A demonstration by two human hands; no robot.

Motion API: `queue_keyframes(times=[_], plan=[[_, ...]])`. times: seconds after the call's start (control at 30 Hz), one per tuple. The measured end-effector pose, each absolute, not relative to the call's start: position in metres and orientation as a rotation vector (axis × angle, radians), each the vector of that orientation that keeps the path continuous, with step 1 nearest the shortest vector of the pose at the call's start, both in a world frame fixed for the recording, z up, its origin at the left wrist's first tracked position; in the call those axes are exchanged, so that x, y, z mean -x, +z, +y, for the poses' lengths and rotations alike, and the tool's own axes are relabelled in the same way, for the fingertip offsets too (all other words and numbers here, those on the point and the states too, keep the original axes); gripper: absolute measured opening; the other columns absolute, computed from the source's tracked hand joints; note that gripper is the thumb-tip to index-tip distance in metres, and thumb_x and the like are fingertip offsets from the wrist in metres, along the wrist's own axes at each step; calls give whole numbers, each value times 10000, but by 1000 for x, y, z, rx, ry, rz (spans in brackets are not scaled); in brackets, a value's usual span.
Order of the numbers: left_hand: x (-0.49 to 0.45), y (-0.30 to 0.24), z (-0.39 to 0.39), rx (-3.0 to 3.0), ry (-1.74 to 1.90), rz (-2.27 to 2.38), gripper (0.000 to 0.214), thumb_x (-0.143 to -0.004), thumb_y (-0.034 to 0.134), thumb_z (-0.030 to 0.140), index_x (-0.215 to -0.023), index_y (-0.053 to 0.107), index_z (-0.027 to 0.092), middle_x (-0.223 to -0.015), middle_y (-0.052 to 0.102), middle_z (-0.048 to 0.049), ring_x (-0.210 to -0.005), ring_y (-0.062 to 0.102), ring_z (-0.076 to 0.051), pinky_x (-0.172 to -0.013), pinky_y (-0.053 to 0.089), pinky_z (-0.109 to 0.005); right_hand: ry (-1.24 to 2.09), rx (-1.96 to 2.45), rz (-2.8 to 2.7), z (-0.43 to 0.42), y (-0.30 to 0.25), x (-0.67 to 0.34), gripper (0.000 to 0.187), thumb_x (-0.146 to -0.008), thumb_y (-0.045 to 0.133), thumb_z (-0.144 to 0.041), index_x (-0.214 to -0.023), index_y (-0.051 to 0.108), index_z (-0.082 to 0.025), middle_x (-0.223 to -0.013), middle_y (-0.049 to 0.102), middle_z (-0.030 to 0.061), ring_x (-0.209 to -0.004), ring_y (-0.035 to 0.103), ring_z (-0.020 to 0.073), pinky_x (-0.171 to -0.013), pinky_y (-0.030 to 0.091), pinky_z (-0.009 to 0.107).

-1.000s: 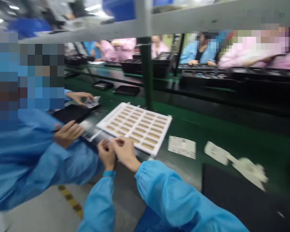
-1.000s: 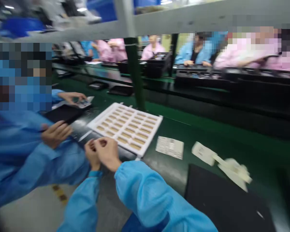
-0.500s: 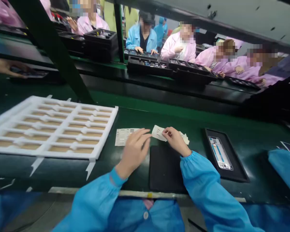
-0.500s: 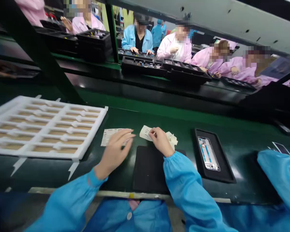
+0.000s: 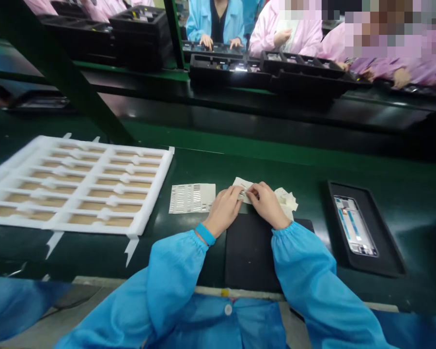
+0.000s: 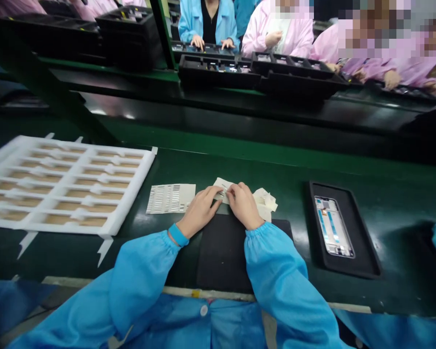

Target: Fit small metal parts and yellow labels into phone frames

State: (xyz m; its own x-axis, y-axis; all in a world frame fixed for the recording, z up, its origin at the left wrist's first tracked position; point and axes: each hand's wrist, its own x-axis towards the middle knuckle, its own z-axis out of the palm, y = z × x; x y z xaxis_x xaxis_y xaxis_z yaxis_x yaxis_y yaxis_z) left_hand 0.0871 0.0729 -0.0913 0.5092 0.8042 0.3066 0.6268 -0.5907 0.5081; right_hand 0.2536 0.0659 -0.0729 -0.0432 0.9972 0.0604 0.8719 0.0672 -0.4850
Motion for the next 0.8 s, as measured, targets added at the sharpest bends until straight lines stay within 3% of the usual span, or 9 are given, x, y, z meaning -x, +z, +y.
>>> queue_keyframes(times=[0.33,0.53,0.8], plan=[[-88,-88,75,-2486,689,1191,257,-955,517,167,-1211,512,191,-1176,640,-66,-1046,631,-239,-908,506,-378,423,2108,-2210,92,-44,-245,128,-806,563,-65,-744,639,-147,-828,633,97,-826,604,220,-703,389,298],[-89,-90,75,-2558,645,1154,295,-986,467,171,-1271,540,195,-1241,627,-72,-1122,606,-237,-952,485,-379,365,2121,-2198,84,-36,-252,155,-820,557,-87,-743,671,-158,-821,672,95,-797,622,217,-677,390,300],[-90,-83,74,-2666,560,1121,275,-998,449,212,-1224,606,219,-1279,600,-113,-1186,573,-277,-958,478,-436,230,1894,-1782,24,-20,-321,186,-891,565,-326,-802,689,-220,-740,664,33,-617,586,176,-588,426,308]])
